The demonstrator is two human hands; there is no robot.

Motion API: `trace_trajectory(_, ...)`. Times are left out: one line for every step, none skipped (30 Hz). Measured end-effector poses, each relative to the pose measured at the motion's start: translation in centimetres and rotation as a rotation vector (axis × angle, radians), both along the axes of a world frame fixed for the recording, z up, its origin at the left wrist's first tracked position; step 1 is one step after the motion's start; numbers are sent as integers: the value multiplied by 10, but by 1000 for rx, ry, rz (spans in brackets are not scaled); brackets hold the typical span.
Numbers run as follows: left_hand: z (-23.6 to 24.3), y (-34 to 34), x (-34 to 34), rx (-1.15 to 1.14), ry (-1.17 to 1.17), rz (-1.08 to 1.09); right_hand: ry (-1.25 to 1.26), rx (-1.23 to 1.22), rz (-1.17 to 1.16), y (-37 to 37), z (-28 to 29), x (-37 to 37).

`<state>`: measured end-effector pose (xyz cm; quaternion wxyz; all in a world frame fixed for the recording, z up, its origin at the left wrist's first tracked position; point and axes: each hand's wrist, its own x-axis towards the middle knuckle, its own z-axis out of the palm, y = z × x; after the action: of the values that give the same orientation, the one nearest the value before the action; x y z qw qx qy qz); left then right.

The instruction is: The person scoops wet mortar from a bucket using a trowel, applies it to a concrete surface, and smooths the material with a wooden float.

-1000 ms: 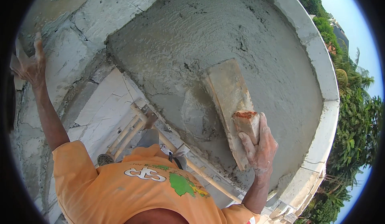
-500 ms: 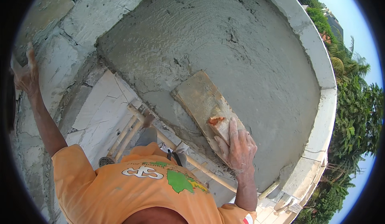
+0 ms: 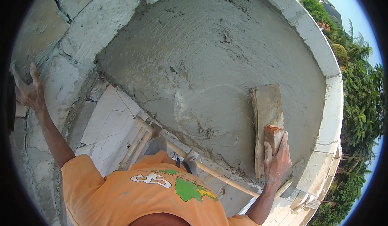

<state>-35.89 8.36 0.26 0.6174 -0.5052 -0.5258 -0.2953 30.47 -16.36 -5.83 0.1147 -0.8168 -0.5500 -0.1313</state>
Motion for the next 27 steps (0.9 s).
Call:
trace_trajectory(-2, 5, 9, 22, -6, 3, 8, 10, 24, 7, 6, -8)
trace_trajectory(-3, 6, 19, 45, -6, 13, 83, -2, 66, 14, 9, -21)
trace_trajectory(-6, 6, 19, 60, -55, -59, 158, -18, 115, 23, 12, -36)
trace_trajectory(-4, 4, 20, 68, -68, -76, 194, -56, 164, 35, 14, -51)
trace_trajectory(-3, 2, 21, 77, -80, -94, 209, -53, 202, 47, 13, -64)
trace_trajectory(-2, 0, 22, 76, -91, -120, 191, -67, 327, 59, 12, -79)
trace_trajectory(0, -4, 22, 75, -101, -147, 174, -79, 451, 71, 12, -92)
trace_trajectory(-10, 8, 26, 81, -114, -145, 79, -69, 526, 82, 4, -104)
trace_trajectory(-9, 6, 29, 79, -132, -169, 84, -64, 556, 95, 1, -117)
trace_trajectory(-8, 2, 30, 76, -150, -195, 40, -74, 674, 108, 0, -134)
trace_trajectory(-10, 4, 32, 80, -152, -186, -15, -88, 774, 119, 0, -149)
trace_trajectory(-9, 3, 33, 80, -164, -197, -22, -81, 783, 127, 2, -163)
trace_trajectory(-8, 4, 32, 79, -176, -212, -37, -126, 833, 135, 3, -177)
trace_trajectory(-6, 4, 31, 88, -176, -211, -53, -171, 880, 144, 3, -188)
trace_trajectory(-7, 2, 31, 83, -167, -178, -60, -170, 877, 153, 2, -198)
trace_trajectory(-7, 1, 31, 76, -158, -147, -64, -165, 907, 163, 0, -207)
trace_trajectory(-7, 4, 31, 80, -167, -162, -70, -163, 926, 170, -1, -212)
trace_trajectory(-5, 4, 30, 79, -156, -169, -76, -160, 914, 176, -3, -216)
trace_trajectory(-3, 5, 29, 79, -145, -178, -66, -178, 894, 182, -5, -219)
trace_trajectory(-5, 4, 26, 82, -153, -187, -58, -199, 878, 186, -8, -220)
trace_trajectory(-7, 3, 24, 73, -150, -173, -67, -199, 866, 187, -10, -215)
trace_trajectory(-8, 4, 25, 64, -147, -160, -85, -193, 812, 186, -12, -207)
trace_trajectory(-8, 3, 26, 65, -155, -163, -102, -189, 768, 183, -12, -198)
trace_trajectory(-9, 1, 26, 65, -155, -163, -106, -196, 770, 180, -12, -187)
trace_trajectory(-11, 1, 26, 66, -155, -163, -103, -213, 663, 176, -11, -172)
trace_trajectory(-11, 2, 27, 62, -158, -163, -97, -229, 556, 171, -9, -156)
trace_trajectory(-10, 2, 28, 60, -145, -166, -115, -215, 481, 166, -8, -140)
